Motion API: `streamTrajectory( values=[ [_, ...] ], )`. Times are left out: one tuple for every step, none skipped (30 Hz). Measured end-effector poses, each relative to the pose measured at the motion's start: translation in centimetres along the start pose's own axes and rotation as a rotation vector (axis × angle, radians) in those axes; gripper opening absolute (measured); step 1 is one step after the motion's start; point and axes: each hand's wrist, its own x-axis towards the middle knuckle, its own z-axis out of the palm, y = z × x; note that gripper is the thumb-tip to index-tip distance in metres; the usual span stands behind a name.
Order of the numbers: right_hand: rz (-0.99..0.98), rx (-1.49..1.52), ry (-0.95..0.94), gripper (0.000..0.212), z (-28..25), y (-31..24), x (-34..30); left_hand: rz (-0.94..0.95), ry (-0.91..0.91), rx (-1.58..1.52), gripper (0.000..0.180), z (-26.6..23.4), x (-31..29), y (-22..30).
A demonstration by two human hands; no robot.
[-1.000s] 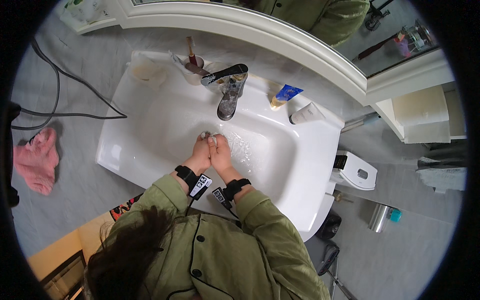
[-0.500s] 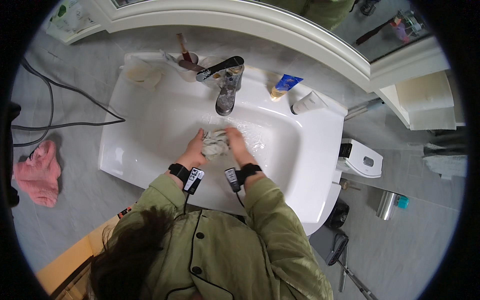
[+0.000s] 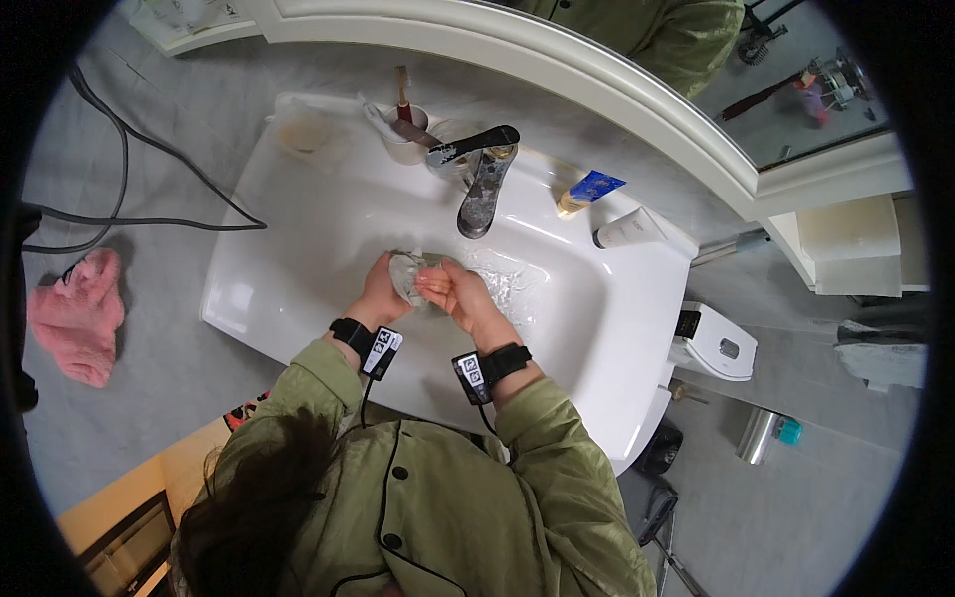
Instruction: The person retrieves a bottle of yellow liquid from a bathroom cabinet and pours it onto a cloth in the sink. They then turn on the tap and wash the cloth by hand, repeatedly rubbing and rinsing it under running water. Finally, they wring out the cloth and turn off the tap.
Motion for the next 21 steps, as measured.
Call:
streamTrajectory(
  values=[
    [-0.049,-0.034,0.033,0.037,-0.3,0.1,-0.1,-0.008,-0.061,-0.005,0.048,0.1,0.2,-0.2],
    [-0.098,-0.065,0.226,0.036,-1.4,0.2,-0.1,-0.038,-0.075,-0.035,0.048,0.2,0.3,-0.4],
    [-0.152,-0.087,0.374,0.034,-3.4,0.2,-0.1,-0.022,-0.083,0.015,0.047,0.4,0.2,-0.5],
    [-0.234,-0.086,0.393,0.033,-5.9,0.3,0.4,-0.028,-0.043,0.041,0.046,0.7,0.0,-0.6],
    [-0.218,-0.578,0.671,0.032,-8.9,0.2,0.7,-0.042,0.003,0.055,0.045,0.9,-0.4,-0.6],
    [-0.261,-0.873,0.868,0.031,-11.9,0.4,1.0,-0.021,0.055,0.093,0.045,1.1,-0.8,-0.5],
    [-0.297,-0.983,1.076,0.031,-14.5,0.6,1.2,-0.007,0.111,0.118,0.045,1.3,-1.3,-0.4],
    [-0.331,-0.848,1.378,0.031,-16.3,1.1,1.4,0.005,0.148,0.128,0.045,1.4,-1.8,-0.2],
    [-0.390,-0.941,1.363,0.029,-17.1,1.7,1.8,0.018,0.141,0.118,0.046,1.4,-2.1,0.0],
    [-0.404,-0.996,1.428,0.028,-17.2,2.2,1.9,0.025,0.113,0.094,0.046,1.4,-2.3,0.2],
    [-0.329,-1.027,1.497,0.026,-16.3,2.5,1.9,0.021,0.083,0.050,0.047,1.3,-2.4,0.4],
    [-0.323,-0.355,1.122,0.021,-14.5,2.7,2.0,0.046,0.092,0.074,0.047,1.1,-2.4,0.5],
    [-0.205,0.292,0.684,0.016,-12.2,2.4,2.0,0.060,0.099,0.076,0.047,0.8,-2.3,0.5],
    [-0.001,0.397,0.259,0.008,-9.8,1.8,1.7,0.053,0.117,0.060,0.046,0.6,-2.1,0.5],
    [0.036,0.563,-0.529,0.014,-6.9,1.6,1.5,0.067,0.085,0.077,0.046,0.4,-2.0,0.5],
    [0.032,0.340,-0.100,0.018,-4.5,1.2,1.0,0.063,0.064,0.073,0.046,0.3,-1.8,0.4],
    [-0.013,0.161,0.211,0.024,-2.3,1.1,0.4,0.058,0.060,0.063,0.046,0.3,-1.8,0.3],
    [-0.066,0.083,0.256,0.026,-0.6,1.0,0.0,0.046,0.020,0.096,0.045,0.4,-1.8,0.2],
    [-0.126,0.011,0.215,0.028,0.5,0.6,-0.4,0.039,-0.007,0.123,0.044,0.7,-2.0,0.0],
    [-0.185,-0.057,0.126,0.030,1.3,0.7,-0.9,0.034,-0.033,0.150,0.044,1.2,-2.3,-0.1],
    [-0.216,-0.207,0.262,0.035,1.5,0.7,-1.3,0.016,-0.025,0.125,0.043,1.8,-2.7,-0.2]
  ],
)
